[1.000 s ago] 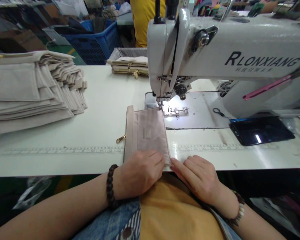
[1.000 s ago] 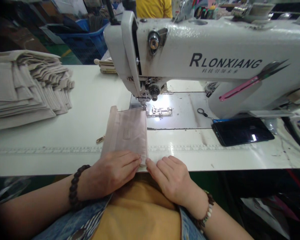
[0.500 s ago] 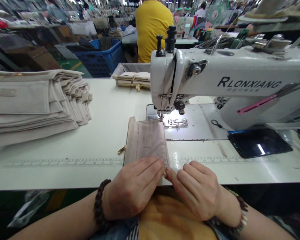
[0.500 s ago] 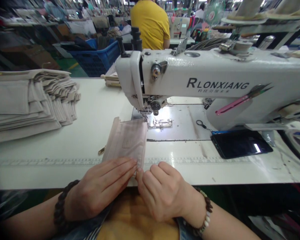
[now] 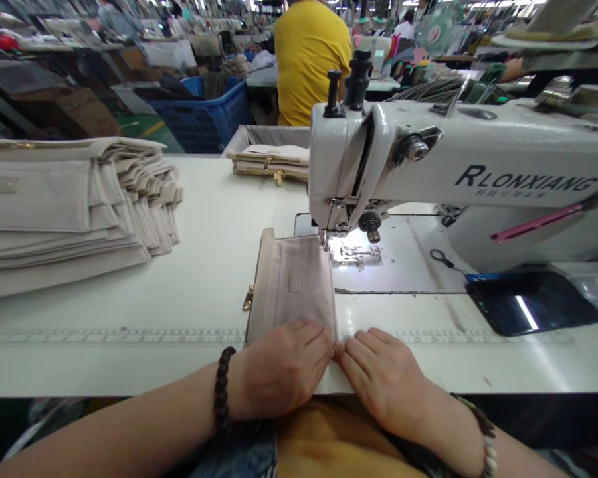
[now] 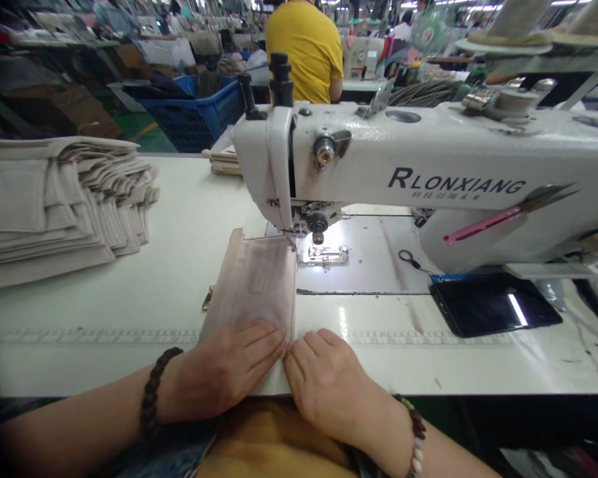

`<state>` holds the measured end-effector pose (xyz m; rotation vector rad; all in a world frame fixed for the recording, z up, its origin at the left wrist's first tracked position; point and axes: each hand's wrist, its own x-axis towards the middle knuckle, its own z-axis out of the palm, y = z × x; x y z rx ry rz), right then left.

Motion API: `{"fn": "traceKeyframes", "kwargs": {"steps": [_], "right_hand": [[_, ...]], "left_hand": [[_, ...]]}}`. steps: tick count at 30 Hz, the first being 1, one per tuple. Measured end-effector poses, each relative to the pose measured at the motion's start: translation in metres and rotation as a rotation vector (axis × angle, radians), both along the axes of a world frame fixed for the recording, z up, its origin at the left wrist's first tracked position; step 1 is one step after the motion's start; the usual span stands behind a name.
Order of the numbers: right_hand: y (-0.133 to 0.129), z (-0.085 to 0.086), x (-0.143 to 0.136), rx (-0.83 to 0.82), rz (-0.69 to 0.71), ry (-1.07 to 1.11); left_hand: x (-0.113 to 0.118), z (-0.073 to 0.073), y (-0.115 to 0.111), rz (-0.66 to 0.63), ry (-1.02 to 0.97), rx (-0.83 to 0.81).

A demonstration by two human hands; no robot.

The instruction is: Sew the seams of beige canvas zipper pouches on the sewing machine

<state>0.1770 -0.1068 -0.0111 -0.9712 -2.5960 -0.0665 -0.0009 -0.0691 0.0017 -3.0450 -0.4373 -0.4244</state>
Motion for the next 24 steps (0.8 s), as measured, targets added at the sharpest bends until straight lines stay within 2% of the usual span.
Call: {"fn": "traceKeyframes", "kwargs": {"steps": [14, 24], "right_hand": [[0.062, 0.005, 0.007, 0.027, 0.119, -0.195], [0.088, -0.006, 0.007, 0.111, -0.01, -0.132]], "left_hand": [[0.002, -0.011, 0.052, -0.029, 0.001, 0.084], [0.001, -0.014, 0.088, -0.033, 0.012, 0.19]]}}
